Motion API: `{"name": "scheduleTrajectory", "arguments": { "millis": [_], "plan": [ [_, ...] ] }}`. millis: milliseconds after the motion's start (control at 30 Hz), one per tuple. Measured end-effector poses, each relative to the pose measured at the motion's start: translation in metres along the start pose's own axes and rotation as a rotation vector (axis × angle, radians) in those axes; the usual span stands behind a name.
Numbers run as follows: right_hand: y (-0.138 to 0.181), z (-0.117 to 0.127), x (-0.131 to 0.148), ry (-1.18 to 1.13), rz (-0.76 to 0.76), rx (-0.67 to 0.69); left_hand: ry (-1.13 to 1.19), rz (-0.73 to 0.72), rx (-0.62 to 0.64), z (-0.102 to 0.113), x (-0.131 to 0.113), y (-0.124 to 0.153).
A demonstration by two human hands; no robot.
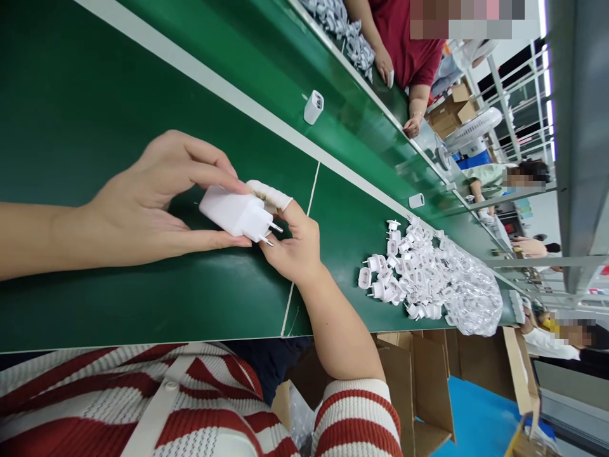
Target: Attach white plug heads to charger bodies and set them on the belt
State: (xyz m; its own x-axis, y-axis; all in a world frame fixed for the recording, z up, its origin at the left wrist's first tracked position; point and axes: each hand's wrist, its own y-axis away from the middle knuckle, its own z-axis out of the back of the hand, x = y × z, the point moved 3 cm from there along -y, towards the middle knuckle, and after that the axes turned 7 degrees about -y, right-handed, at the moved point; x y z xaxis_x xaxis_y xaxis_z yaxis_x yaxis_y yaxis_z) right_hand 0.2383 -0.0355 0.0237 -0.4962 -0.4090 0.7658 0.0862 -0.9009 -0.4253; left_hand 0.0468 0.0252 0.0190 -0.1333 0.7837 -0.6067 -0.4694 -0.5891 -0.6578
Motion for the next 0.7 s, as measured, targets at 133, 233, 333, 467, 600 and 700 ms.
{"name": "scheduleTrajectory", "arguments": {
  "millis": [133, 233, 333, 467, 600, 700],
  "plan": [
    [0.0, 0.001, -0.001, 0.012, -0.006, 0.004, -0.019, -0.006, -0.013, 0.001, -0.001, 0.0],
    [0.0, 0.001, -0.001, 0.029, -0.014, 0.0, -0.04, -0.021, -0.016, 0.002, -0.002, 0.0],
    [0.0, 0.0, 0.0, 0.015, -0.031, 0.008, -0.063, -0.032, -0.008, 0.003, -0.001, 0.0],
    [-0.001, 0.001, -0.002, -0.025, -0.06, 0.015, -0.021, 0.005, -0.011, -0.001, 0.003, -0.001],
    [-0.005, 0.006, -0.013, -0.03, -0.108, -0.049, 0.222, 0.221, 0.162, -0.013, 0.017, -0.001],
    [-0.008, 0.007, -0.022, -0.026, -0.191, -0.097, 0.317, 0.34, 0.333, -0.022, 0.026, 0.002]
  ]
}}
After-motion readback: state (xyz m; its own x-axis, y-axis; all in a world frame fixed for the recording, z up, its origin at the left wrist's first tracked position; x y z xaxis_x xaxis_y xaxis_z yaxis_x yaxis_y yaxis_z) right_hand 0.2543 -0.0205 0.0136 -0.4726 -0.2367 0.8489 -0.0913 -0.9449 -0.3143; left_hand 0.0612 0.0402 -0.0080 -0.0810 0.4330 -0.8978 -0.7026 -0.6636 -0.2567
